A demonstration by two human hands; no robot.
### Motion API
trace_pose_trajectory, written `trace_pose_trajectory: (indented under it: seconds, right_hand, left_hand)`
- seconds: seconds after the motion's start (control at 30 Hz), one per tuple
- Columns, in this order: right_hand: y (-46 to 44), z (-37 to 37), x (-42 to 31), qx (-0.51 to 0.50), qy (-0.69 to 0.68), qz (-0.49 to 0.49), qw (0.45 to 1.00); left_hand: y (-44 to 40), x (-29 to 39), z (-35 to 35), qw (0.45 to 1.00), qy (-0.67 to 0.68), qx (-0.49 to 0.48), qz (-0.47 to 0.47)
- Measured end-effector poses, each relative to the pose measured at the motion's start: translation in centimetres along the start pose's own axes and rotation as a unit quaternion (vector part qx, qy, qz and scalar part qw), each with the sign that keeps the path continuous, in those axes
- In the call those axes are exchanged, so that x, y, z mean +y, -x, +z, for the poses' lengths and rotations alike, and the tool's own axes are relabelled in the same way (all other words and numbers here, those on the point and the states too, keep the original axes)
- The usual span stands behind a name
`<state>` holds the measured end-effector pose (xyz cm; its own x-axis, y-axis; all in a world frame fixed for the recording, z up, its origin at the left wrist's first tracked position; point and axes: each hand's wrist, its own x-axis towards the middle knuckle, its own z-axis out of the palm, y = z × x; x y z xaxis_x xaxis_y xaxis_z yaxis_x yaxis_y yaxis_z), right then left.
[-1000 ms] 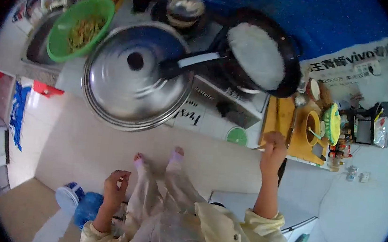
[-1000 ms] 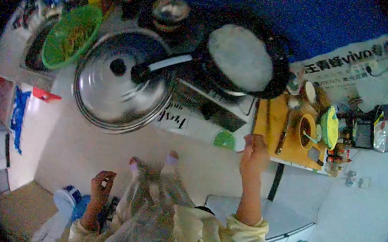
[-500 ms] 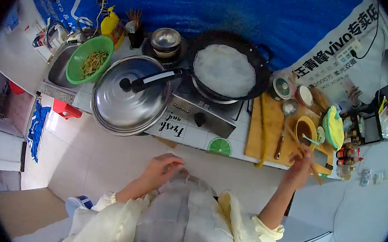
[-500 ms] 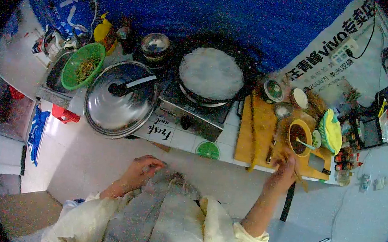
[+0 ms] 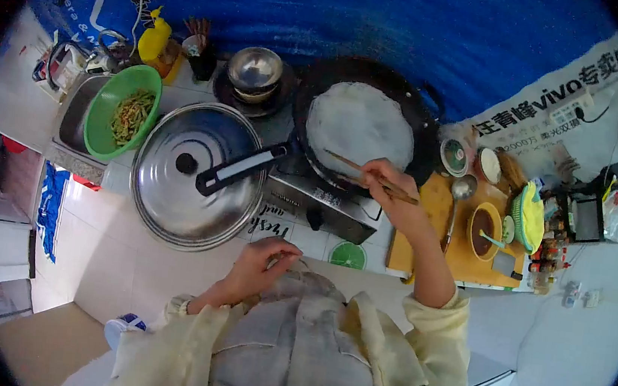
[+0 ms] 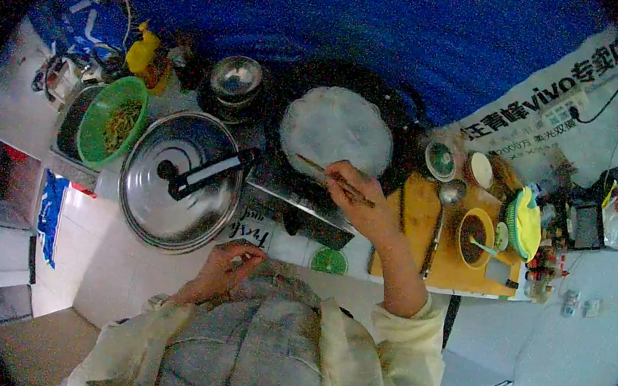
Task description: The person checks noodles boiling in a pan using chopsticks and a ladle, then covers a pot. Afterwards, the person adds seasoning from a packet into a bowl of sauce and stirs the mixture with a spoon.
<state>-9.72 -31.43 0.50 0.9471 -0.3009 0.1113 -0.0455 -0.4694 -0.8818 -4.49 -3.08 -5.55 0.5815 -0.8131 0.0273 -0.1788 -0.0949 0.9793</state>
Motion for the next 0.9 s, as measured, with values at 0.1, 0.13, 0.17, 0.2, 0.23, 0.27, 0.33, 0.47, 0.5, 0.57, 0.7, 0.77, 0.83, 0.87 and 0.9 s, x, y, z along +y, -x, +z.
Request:
trace_pose_trajectory:
  seconds: [0.1, 0.13, 0.17, 0.2, 0.23, 0.27, 0.33, 0.47, 0.5, 0.57, 0.7, 0.77, 0.83, 0.87, 0.9]
  right_hand:
    - [-3.3, 0.0, 1.7, -0.063, 0.109, 0.006, 0.992]
    - [-4.1, -0.3, 2.9, -0.031, 0.081, -0.022, 0.996]
    - [-4.8, -0.7, 4.1, 0.002, 0.053, -0.051, 0.997]
    - [-5.2, -1.5, 5.3, 0.009, 0.11, -0.069, 0.992]
    - [-5.6, -2.4, 5.8, 0.005, 0.11, -0.063, 0.992]
    - [-6.1, -3.4, 6.4, 0.014, 0.169, -0.066, 0.983]
    - [-6.9, -4.9, 7.6, 0.017, 0.225, -0.063, 0.972]
    - [-9.6, -8.4, 9.1, 0.083, 0.052, -0.055, 0.994]
    - [-10.6, -8.8, 9.2, 0.094, 0.07, -0.057, 0.991]
    - [-12.6, -9.2, 9.2, 0.152, 0.067, -0.058, 0.984]
    - [-14.1, -9.3, 8.6, 0.137, 0.079, 0.035, 0.987]
    - [-14.4, -9.9, 12.8, 0.085, 0.127, -0.037, 0.988]
    - [-13.9, -9.4, 11.6, 0.039, 0.174, -0.11, 0.978]
    - [-13.0, -9.0, 10.1, 0.022, 0.125, -0.029, 0.991]
    - [-11.9, -8.6, 8.4, 0.003, 0.077, 0.053, 0.996]
  left_hand:
    - [-1.4, -1.2, -0.9, 1.0, -0.012, -0.016, -0.002]
    - [-1.7, -1.3, -1.0, 1.0, -0.014, -0.022, -0.005]
    - [-2.0, -1.3, -1.2, 0.999, -0.016, -0.027, -0.009]
    - [-2.3, -1.5, -1.3, 0.999, -0.011, -0.029, -0.014]
    - [-2.5, -1.6, -1.4, 0.999, -0.021, -0.036, -0.016]
    - [-2.7, -1.8, -1.4, 0.998, -0.031, -0.043, -0.017]
    - [-2.9, -2.2, -1.4, 0.998, -0.023, -0.047, -0.027]
    - [-3.5, -1.5, -1.2, 0.997, -0.055, -0.047, -0.039]
    - [-3.6, -1.7, -0.9, 0.997, -0.055, -0.043, -0.041]
    - [-3.4, -2.3, -0.1, 0.997, -0.052, -0.022, -0.058]
    - [-3.1, -1.1, 1.9, 0.997, -0.031, 0.015, -0.072]
    - [-3.1, -0.4, 3.4, 0.996, -0.007, 0.039, -0.082]
    - [-3.0, 0.0, 4.5, 0.996, -0.011, 0.039, -0.081]
    - [-3.0, 0.1, 5.1, 0.996, -0.012, 0.035, -0.078]
    - [-3.0, 0.3, 5.6, 0.996, -0.015, 0.039, -0.08]
